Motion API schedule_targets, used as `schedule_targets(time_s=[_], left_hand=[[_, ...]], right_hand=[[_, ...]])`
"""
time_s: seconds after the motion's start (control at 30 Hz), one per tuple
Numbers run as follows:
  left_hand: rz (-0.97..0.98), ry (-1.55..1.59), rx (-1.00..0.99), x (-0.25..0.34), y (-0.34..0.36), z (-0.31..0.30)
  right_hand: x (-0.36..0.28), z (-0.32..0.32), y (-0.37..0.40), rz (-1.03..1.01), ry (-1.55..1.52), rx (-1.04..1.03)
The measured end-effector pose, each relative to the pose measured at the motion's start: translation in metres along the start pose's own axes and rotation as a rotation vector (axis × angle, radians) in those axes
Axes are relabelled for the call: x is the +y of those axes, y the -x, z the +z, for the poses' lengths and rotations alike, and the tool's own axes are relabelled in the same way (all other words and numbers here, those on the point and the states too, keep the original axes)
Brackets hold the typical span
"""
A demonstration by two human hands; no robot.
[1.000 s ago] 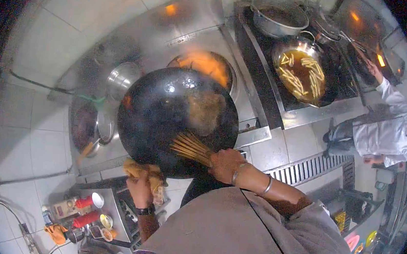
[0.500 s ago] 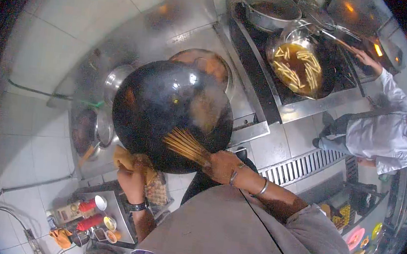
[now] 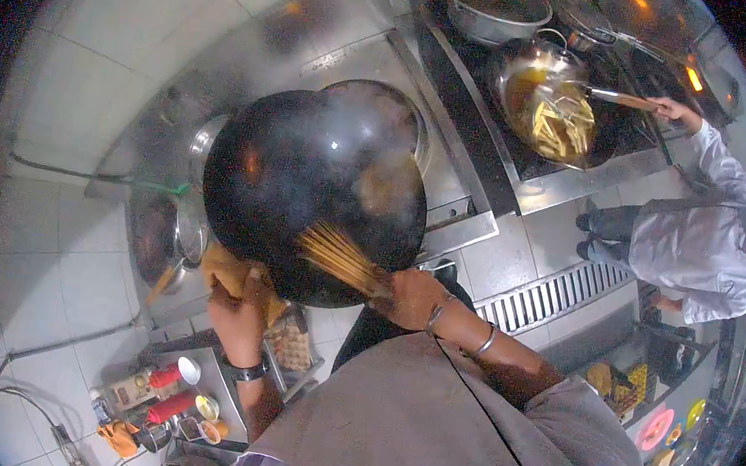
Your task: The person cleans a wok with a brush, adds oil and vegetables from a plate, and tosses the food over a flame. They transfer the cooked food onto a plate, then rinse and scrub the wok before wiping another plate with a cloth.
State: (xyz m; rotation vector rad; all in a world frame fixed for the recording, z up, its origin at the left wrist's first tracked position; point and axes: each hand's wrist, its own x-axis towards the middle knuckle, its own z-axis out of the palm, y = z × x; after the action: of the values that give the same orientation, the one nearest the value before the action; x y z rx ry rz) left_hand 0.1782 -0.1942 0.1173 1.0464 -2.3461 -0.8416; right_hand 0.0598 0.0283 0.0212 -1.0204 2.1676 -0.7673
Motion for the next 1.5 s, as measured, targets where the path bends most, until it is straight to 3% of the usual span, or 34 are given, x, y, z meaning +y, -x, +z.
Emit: schedule_targets(time_s=[0.07, 0.43, 0.53, 0.6, 0.73, 0.93, 1.0, 1.03, 1.2, 1.3, 1.37, 1.43, 1.5], left_hand=[[0.0, 0.03, -0.069, 0.004, -0.001, -0.001], [0.108, 0.074, -0.035, 0.032, -0.009, 0.002], [0.101, 0.032, -0.038, 0.044, -0.01, 0.004], [0.099, 0.026, -0.041, 0.048, -0.012, 0.006], [0.097, -0.031, -0.056, 0.057, -0.017, 0.006], [0.18, -0.08, 0.029, 0.067, -0.023, 0.016], [0.199, -0.113, 0.035, 0.076, -0.025, 0.018], [0.192, -0.068, 0.039, 0.085, -0.024, 0.021], [0.229, -0.143, 0.062, 0.095, -0.03, 0.025], [0.234, -0.149, 0.065, 0.102, -0.031, 0.025], [0.407, -0.19, 0.152, 0.099, -0.036, 0.027], [0.303, -0.241, 0.115, 0.111, -0.035, 0.02], [0.199, -0.193, 0.023, 0.111, -0.038, 0.026]], right_hand=[[-0.001, -0.003, 0.0, 0.004, 0.005, -0.008], [0.015, -0.005, -0.005, -0.052, -0.145, -0.02], [0.01, -0.019, -0.001, -0.031, 0.0, -0.004], [0.009, -0.029, 0.0, -0.079, -0.163, -0.001], [0.019, -0.023, -0.01, -0.021, -0.122, -0.068], [0.041, -0.018, -0.021, -0.006, -0.381, -0.129], [0.043, -0.017, -0.024, -0.129, -0.401, 0.073], [0.044, -0.018, -0.024, -0.131, -0.401, 0.073], [0.029, -0.049, -0.015, 0.059, -0.539, -0.127], [0.036, -0.038, -0.022, -0.06, -0.579, -0.023], [0.036, -0.044, -0.021, -0.001, -0.592, -0.094], [0.034, -0.047, -0.022, 0.072, -0.599, -0.157], [0.037, -0.042, -0.024, -0.019, -0.31, 0.015]])
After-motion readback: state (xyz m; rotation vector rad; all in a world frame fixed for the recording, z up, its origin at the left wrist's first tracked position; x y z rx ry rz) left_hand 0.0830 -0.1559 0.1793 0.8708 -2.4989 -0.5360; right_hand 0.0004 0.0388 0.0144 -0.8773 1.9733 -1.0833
